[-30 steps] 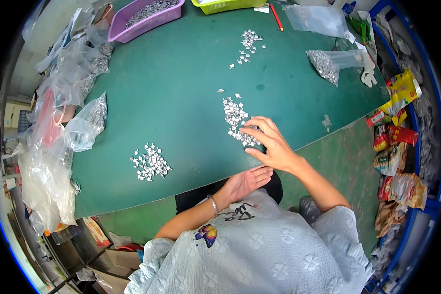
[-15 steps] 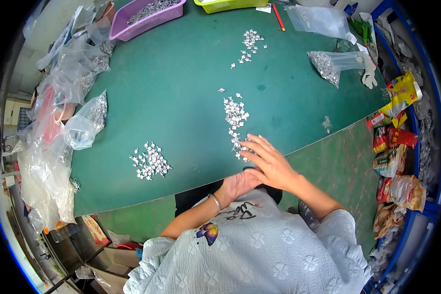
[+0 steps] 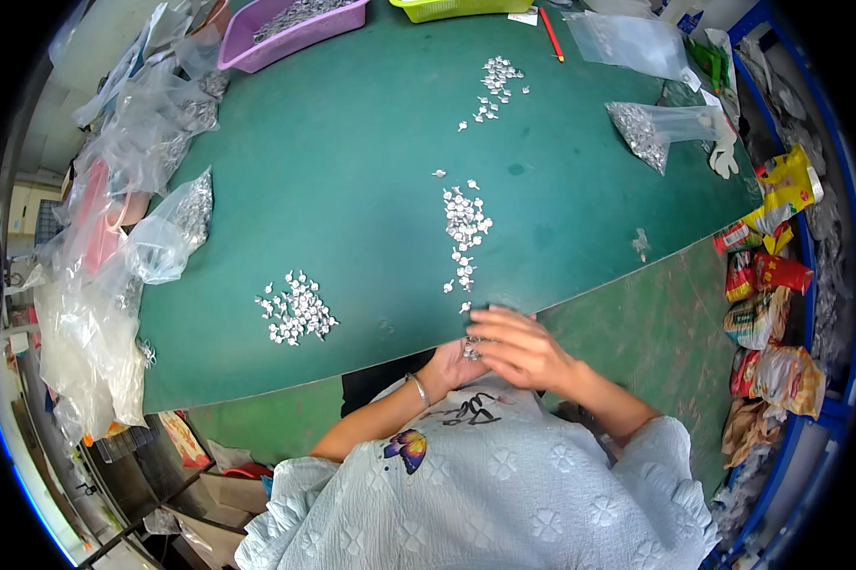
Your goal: The person repeatedly picks up small white plastic pieces and metal pins from a green table and inserts the pins into the plastic pieces by hand. The person works continuously on a large pile of these components, occasionally gathering them into a central pile.
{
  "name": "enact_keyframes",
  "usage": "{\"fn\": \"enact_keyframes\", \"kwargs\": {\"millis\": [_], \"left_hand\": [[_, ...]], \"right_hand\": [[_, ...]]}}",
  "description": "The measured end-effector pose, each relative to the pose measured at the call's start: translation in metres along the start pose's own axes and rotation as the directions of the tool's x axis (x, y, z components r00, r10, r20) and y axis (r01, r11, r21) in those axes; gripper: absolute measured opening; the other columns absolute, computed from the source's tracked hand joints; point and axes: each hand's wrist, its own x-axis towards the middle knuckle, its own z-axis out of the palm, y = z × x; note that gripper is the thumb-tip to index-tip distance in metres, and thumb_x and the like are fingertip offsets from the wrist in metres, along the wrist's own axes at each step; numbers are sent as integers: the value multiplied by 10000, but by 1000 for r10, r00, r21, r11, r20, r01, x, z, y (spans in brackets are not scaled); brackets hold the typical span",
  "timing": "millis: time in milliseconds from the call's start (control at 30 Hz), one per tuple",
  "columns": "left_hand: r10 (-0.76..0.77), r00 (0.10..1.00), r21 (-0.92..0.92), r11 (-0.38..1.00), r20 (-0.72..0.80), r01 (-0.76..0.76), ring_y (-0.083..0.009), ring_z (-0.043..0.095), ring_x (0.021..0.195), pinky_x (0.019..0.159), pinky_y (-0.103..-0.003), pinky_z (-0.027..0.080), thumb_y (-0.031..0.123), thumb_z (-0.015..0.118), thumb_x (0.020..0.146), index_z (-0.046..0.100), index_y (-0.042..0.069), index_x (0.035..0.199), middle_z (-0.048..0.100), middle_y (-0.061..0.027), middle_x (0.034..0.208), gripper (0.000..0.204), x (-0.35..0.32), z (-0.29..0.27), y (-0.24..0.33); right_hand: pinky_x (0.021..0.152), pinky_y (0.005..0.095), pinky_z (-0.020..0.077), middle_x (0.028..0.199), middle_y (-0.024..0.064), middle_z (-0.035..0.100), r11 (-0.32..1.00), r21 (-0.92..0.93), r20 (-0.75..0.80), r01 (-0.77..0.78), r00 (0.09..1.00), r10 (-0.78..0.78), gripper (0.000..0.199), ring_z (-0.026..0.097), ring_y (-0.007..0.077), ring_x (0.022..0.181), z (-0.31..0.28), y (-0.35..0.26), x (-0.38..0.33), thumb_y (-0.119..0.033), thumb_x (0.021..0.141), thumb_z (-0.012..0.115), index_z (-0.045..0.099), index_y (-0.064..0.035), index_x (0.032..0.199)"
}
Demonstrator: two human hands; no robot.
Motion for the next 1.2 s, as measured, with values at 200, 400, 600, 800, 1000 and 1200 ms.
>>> {"fn": "enact_keyframes", "kwargs": {"millis": [200, 400, 600, 800, 1000, 1200], "left_hand": [[67, 994, 17, 998, -84, -66, -282, 496, 1121, 973, -465, 403, 278, 373, 947, 416, -8, 1214, 473, -187, 1230, 394, -3, -19, 2], [143, 943, 194, 977, -301, -86, -276, 507, 1109, 946, -457, 421, 314, 366, 947, 442, 3, 1191, 496, -180, 1210, 403, -14, -4, 2], [-9, 1000, 48, 999, -19, 10, -253, 550, 1048, 922, -363, 448, 278, 348, 950, 471, -34, 1173, 529, -170, 1182, 403, -8, -24, -1], [19, 996, 150, 989, -92, -5, -246, 570, 999, 907, -359, 459, 230, 402, 931, 532, -43, 1103, 575, -155, 1098, 348, -8, -20, 1], [-35, 956, 529, 827, -291, 191, -134, 569, 729, 619, -227, 482, 293, 543, 881, 607, 10, 889, 596, -92, 853, 290, -24, -28, 6], [-25, 936, 605, 757, -351, 248, -72, 504, 575, 494, -179, 425, 333, 548, 876, 613, 13, 862, 586, -75, 775, 327, -44, -9, 6]], "right_hand": [[1009, 462, 316, 1256, 103, 468, 969, -224, 152, -102, 979, 138, 418, 376, 316, 1223, -10, 4, 67, -194, 745, 643, 544, -34, 1118], [1018, 459, 308, 1267, 120, 444, 970, -201, 255, -133, 949, 183, 436, 352, 314, 1237, -8, -1, 39, -217, 748, 638, 531, -7, 1115], [950, 458, 386, 1157, 130, 538, 997, -58, 281, -48, 958, 63, 354, 468, 322, 1146, -1, -22, 0, -31, 680, 663, 573, 7, 1020], [917, 434, 404, 997, 158, 610, 1000, -10, 46, 19, 999, -19, 204, 574, 319, 986, 3, -14, -14, 8, 692, 631, 619, 21, 895], [880, 373, 395, 1103, 160, 543, 883, -280, -558, -377, 812, 170, 330, 524, 283, 1019, -71, 32, 4, -57, 770, 582, 530, 15, 1088], [947, 363, 331, 1212, 168, 484, 528, -439, -881, -728, 465, -91, 608, 439, 292, 1138, -233, 111, 2, -260, 781, 665, 394, -4, 1262]]}}
